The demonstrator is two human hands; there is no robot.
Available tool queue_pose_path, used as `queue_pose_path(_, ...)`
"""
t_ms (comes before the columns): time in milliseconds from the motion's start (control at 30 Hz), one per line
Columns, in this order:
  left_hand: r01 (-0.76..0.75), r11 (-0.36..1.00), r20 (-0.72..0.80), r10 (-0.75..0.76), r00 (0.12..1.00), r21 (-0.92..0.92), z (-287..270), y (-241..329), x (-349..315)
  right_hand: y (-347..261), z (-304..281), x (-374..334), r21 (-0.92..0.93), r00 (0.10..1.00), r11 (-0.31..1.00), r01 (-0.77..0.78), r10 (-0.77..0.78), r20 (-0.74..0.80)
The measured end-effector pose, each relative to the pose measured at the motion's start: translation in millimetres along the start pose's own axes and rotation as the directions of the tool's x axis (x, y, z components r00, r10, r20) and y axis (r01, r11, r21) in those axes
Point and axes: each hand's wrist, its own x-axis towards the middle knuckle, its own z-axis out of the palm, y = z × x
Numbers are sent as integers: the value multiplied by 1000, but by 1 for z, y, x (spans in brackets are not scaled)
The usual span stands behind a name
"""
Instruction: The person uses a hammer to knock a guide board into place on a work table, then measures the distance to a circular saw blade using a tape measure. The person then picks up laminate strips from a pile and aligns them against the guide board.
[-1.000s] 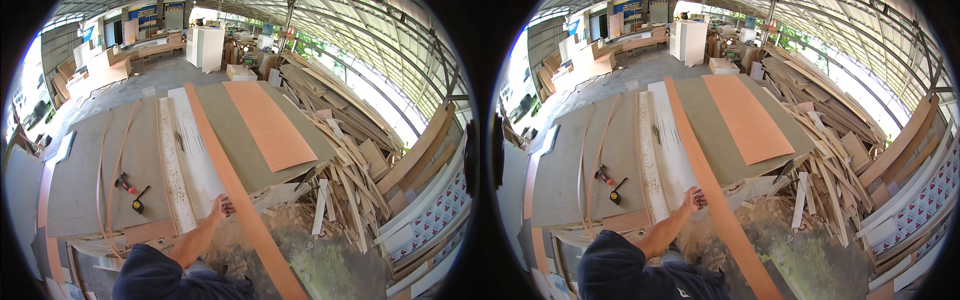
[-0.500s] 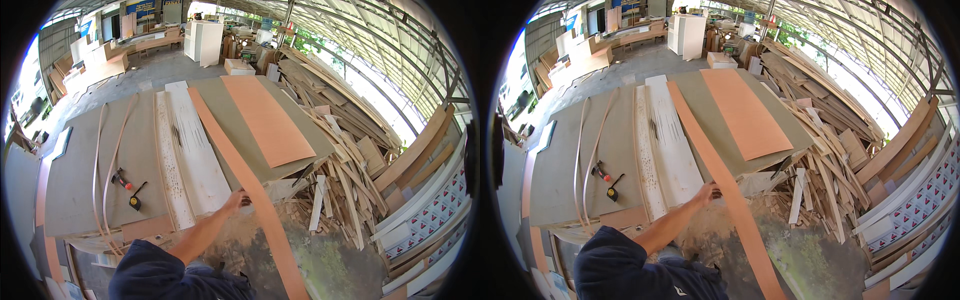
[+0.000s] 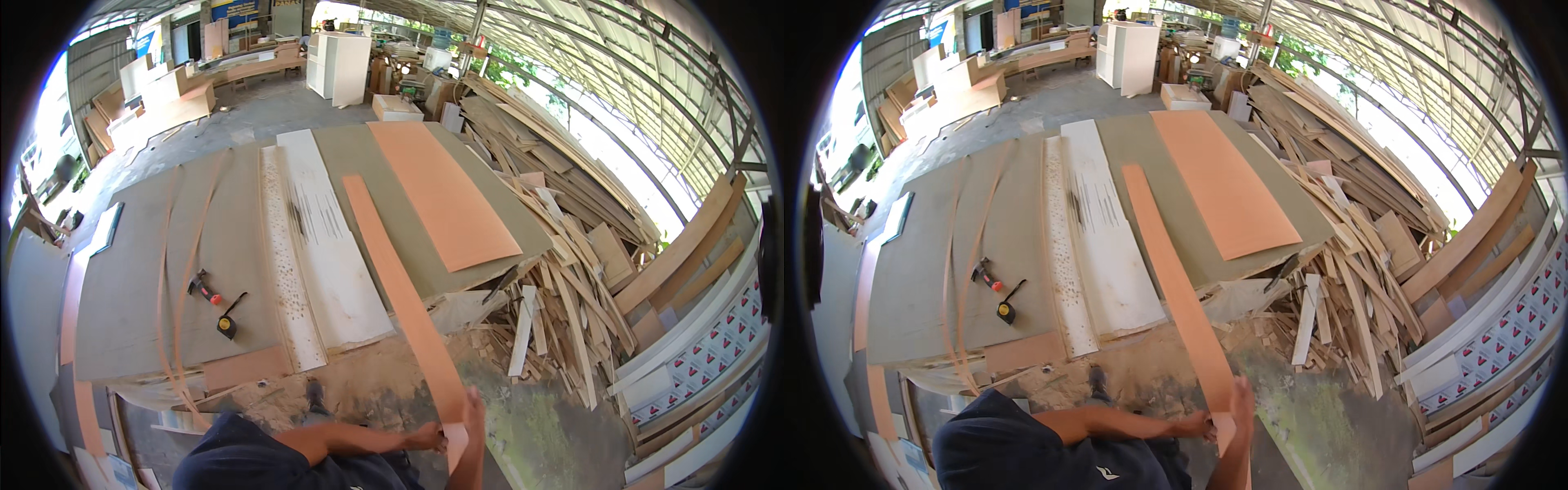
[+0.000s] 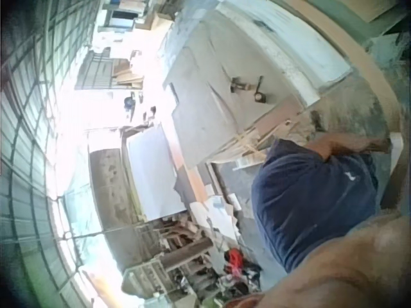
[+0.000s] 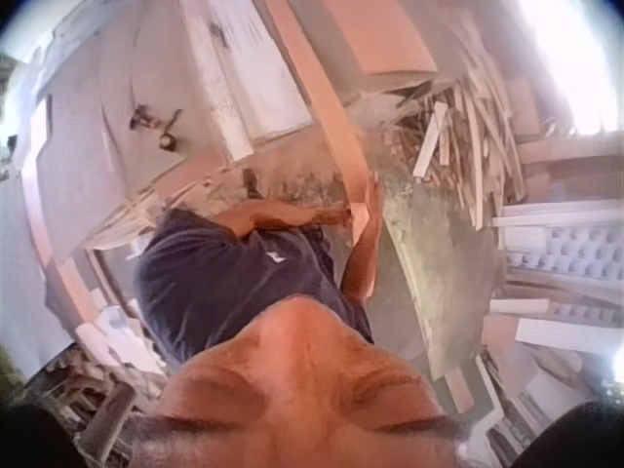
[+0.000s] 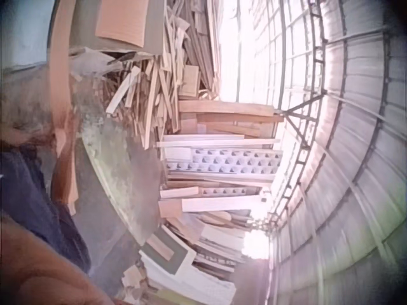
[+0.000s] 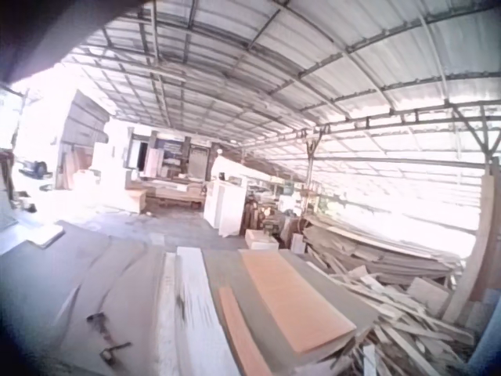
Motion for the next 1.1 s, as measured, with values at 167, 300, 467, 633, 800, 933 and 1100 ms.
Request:
queue_pose_path(167, 77, 985, 151, -100, 983, 153, -2, -13, -1, -43, 34, 29, -417, 998, 908, -25, 43, 34)
queue_pose_path(300, -78, 994, 119, 87, 989, -79, -70, -33, -6, -29, 28, 14, -43, 996, 998, 36, -40, -80)
queue_pose_path(467, -207, 734, -280, 24, 960, -647, -153, 71, -6, 19, 1, -38, 343, 996, 937, 68, -42, -84)
queue_pose_path(633, -492, 486, -587, -57, 807, -722, -179, 185, -14, 81, -12, -95, 284, 982, 954, -100, 140, -126)
queue_pose_path(800, -495, 831, -573, 283, 769, -254, -176, 170, -15, 107, -9, -98, 227, 980, 953, -198, 190, 56)
queue_pose_path(933, -421, 896, -542, 286, 790, -141, -166, 144, -42, 64, 25, -59, 323, 994, 944, -75, 43, 105)
queue_pose_path(1100, -346, 935, -614, 231, 754, -72, -162, 100, -67, -47, 102, 22, 301, 978, 950, 83, -136, 160)
